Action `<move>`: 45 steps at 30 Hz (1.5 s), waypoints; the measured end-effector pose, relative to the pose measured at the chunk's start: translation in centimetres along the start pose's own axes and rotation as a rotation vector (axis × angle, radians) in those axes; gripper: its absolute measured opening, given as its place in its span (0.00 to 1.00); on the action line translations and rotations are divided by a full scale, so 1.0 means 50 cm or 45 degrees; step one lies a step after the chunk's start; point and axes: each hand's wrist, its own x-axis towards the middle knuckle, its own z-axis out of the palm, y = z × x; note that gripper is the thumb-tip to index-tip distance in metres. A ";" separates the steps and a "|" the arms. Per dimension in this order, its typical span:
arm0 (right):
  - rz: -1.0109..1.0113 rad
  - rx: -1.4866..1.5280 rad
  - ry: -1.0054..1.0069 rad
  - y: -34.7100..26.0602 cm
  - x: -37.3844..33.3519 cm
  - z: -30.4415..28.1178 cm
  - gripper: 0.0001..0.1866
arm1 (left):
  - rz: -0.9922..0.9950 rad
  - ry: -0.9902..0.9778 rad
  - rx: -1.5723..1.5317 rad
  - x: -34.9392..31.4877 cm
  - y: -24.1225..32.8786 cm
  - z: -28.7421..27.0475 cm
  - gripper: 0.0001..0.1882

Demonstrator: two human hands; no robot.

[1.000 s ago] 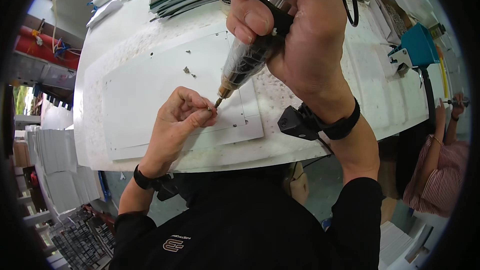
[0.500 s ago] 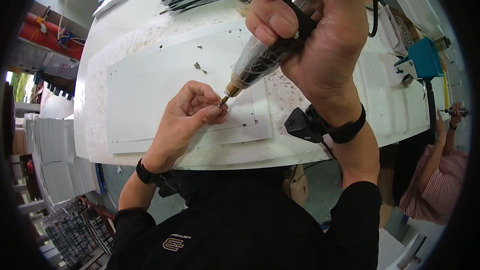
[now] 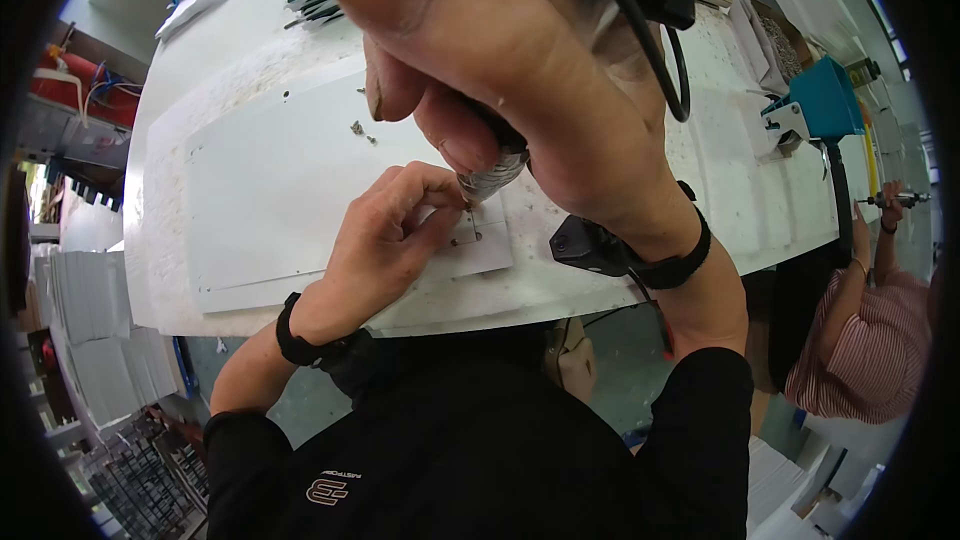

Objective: The person cleans a rectangular glass panel with a cloth, applies a white adhesive using a manual dispenser, and places a white backing sheet over the adhesive. They then use a pneumatic screwdriver to fasten multiple screws into the corners and edges of the backing sheet to secure the assembly.

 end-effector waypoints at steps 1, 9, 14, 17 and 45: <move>0.050 -0.112 0.085 -0.005 -0.004 0.011 0.17 | 0.039 0.006 0.032 -0.001 -0.003 0.000 0.13; 0.000 -0.071 0.024 -0.023 0.003 0.048 0.17 | 0.011 0.001 -0.016 -0.012 0.003 -0.002 0.12; 0.032 -0.082 0.036 -0.016 -0.010 0.040 0.17 | 0.089 0.012 0.006 -0.013 0.000 -0.006 0.12; 0.032 -0.085 -0.008 -0.011 -0.015 0.024 0.16 | 0.115 0.023 -0.008 -0.013 0.001 -0.005 0.12; 0.154 -0.216 -0.137 -0.009 -0.018 0.053 0.16 | 0.231 0.043 0.117 -0.021 -0.021 0.001 0.15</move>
